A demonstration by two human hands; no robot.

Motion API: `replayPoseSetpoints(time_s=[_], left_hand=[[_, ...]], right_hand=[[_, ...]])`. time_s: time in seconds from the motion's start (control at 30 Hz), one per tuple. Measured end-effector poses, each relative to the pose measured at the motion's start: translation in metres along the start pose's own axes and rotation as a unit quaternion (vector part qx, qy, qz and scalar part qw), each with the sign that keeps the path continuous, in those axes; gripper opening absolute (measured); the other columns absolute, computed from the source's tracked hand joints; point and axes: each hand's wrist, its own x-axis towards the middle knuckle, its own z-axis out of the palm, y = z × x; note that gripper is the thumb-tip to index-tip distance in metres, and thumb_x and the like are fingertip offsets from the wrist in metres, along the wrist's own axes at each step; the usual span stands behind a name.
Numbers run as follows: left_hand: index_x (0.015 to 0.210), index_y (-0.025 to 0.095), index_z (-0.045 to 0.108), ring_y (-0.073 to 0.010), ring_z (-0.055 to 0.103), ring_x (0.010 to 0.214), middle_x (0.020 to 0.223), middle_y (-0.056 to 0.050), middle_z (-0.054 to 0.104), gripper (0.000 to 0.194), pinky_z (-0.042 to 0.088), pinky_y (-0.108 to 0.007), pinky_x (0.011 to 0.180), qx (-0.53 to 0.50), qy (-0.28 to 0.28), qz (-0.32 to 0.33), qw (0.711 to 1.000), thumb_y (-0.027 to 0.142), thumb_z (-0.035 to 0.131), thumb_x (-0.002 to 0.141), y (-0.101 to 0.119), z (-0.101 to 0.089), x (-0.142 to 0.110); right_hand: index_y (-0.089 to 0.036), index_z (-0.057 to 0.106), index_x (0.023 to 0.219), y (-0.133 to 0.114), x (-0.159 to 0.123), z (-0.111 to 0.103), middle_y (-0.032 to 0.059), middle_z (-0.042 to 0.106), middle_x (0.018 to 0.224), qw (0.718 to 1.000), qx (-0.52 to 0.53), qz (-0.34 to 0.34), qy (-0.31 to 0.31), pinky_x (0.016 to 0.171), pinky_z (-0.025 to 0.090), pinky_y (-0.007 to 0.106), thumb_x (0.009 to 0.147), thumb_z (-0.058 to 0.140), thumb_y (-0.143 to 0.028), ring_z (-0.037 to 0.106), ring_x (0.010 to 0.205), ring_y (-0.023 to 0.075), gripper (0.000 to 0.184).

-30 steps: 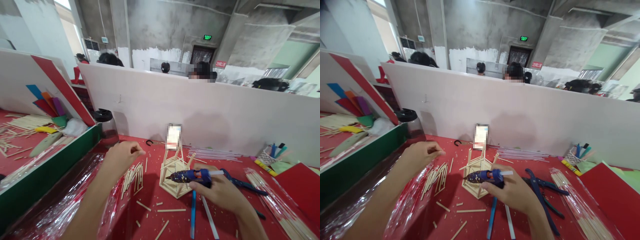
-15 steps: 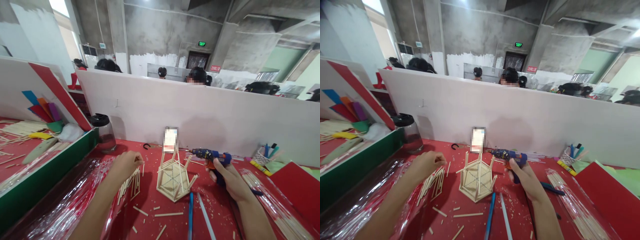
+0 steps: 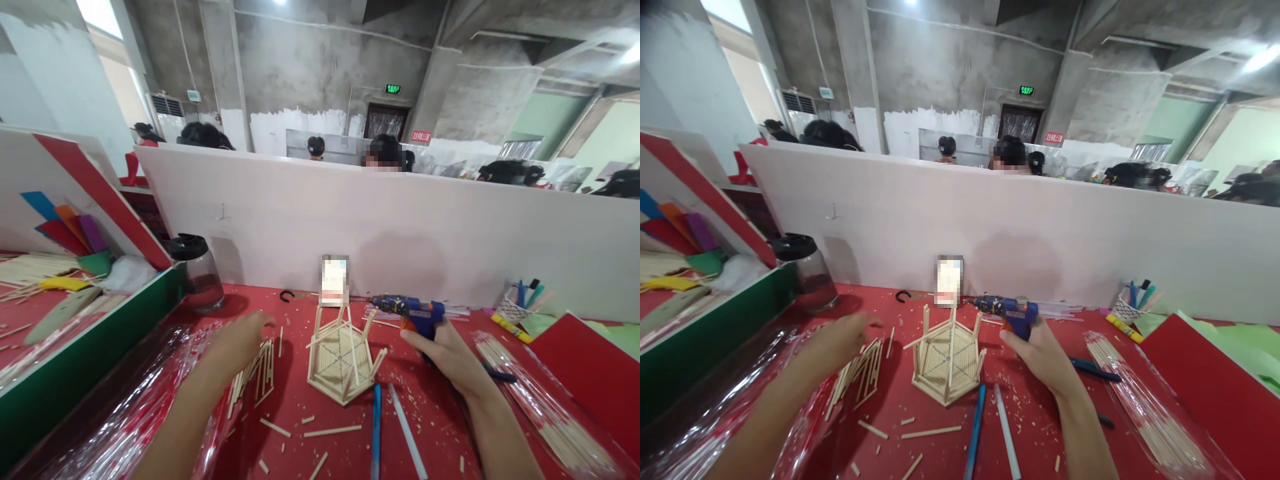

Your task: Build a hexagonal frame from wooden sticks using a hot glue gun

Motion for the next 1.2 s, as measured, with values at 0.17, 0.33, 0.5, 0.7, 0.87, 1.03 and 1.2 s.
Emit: replayPoseSetpoints(time_s=[0.17, 0.33, 0.5, 0.7, 0.87, 1.03, 1.2], left_hand=[[0.084, 0.025, 0.068, -0.025, 0.07, 0.084, 0.092, -0.006, 0.075, 0.017, 0.042, -0.029, 0.067, 0.025, 0.014, -0.008, 1.0, 0.022, 0.052, 0.087, 0.004, -0.007, -0.002], [0.097, 0.027, 0.066, -0.0257, 0.069, 0.089, 0.1, -0.006, 0.074, 0.021, 0.043, -0.03, 0.07, 0.009, 0.033, -0.015, 0.999, 0.022, 0.047, 0.089, 0.007, -0.01, -0.003], [0.091, 0.025, 0.061, -0.024, 0.067, 0.082, 0.093, -0.004, 0.073, 0.025, 0.038, -0.028, 0.062, -0.026, 0.083, 0.008, 0.996, 0.041, 0.042, 0.095, 0.021, -0.021, -0.01], [0.091, 0.023, 0.062, -0.0231, 0.065, 0.088, 0.094, -0.005, 0.071, 0.042, 0.044, -0.031, 0.075, -0.13, 0.142, 0.104, 0.976, 0.046, 0.028, 0.1, 0.048, -0.025, -0.02], [0.103, 0.023, 0.062, -0.0222, 0.062, 0.103, 0.111, -0.005, 0.068, 0.032, 0.045, -0.035, 0.092, -0.225, 0.16, 0.182, 0.944, 0.041, 0.036, 0.098, 0.069, -0.013, -0.021], [0.103, 0.023, 0.06, -0.0219, 0.064, 0.099, 0.108, -0.005, 0.07, 0.023, 0.045, -0.033, 0.088, -0.235, 0.131, 0.181, 0.946, 0.034, 0.042, 0.095, 0.085, -0.001, -0.023], [0.1, 0.025, 0.059, -0.0216, 0.064, 0.097, 0.105, -0.003, 0.071, 0.017, 0.045, -0.032, 0.083, -0.225, 0.127, 0.173, 0.95, 0.034, 0.045, 0.094, 0.096, 0.009, -0.023]], right_hand=[[-0.017, 0.07, 0.098, -0.001, 0.002, -0.011, 0.0076, 0.073, 0.096, 0.99, -0.108, -0.031, -0.09, 0.087, 0.048, 0.039, 0.078, 0.058, -0.036, 0.065, 0.092, 0.0277, 0.029], [-0.016, 0.068, 0.097, 0.0, 0.002, -0.019, 0.0098, 0.073, 0.096, 0.982, -0.155, -0.02, -0.103, 0.083, 0.05, 0.039, 0.08, 0.056, -0.041, 0.066, 0.092, 0.0303, 0.032], [-0.02, 0.062, 0.083, 0.013, 0.004, -0.022, 0.0074, 0.072, 0.087, 0.986, -0.158, 0.021, -0.054, 0.074, 0.05, 0.034, 0.08, 0.054, -0.051, 0.065, 0.085, 0.0282, 0.032], [-0.023, 0.047, 0.072, 0.028, 0.004, -0.025, 0.0022, 0.063, 0.069, 0.987, -0.103, 0.091, -0.087, 0.062, 0.048, 0.03, 0.086, 0.044, -0.056, 0.061, 0.065, 0.0215, 0.036], [-0.021, 0.055, 0.077, 0.015, 0.003, -0.029, 0.0116, 0.071, 0.09, 0.955, -0.262, 0.114, -0.074, 0.079, 0.047, 0.036, 0.09, 0.039, -0.048, 0.066, 0.089, 0.0285, 0.034], [-0.019, 0.059, 0.078, 0.012, -0.005, -0.032, 0.0152, 0.071, 0.093, 0.921, -0.3, 0.182, -0.167, 0.069, 0.051, 0.035, 0.092, 0.043, -0.049, 0.069, 0.083, 0.0286, 0.037], [-0.016, 0.056, 0.09, 0.022, -0.012, -0.021, 0.0088, 0.068, 0.073, 0.894, -0.249, 0.299, -0.222, 0.044, 0.048, 0.028, 0.092, 0.048, -0.049, 0.063, 0.045, 0.0196, 0.034]])
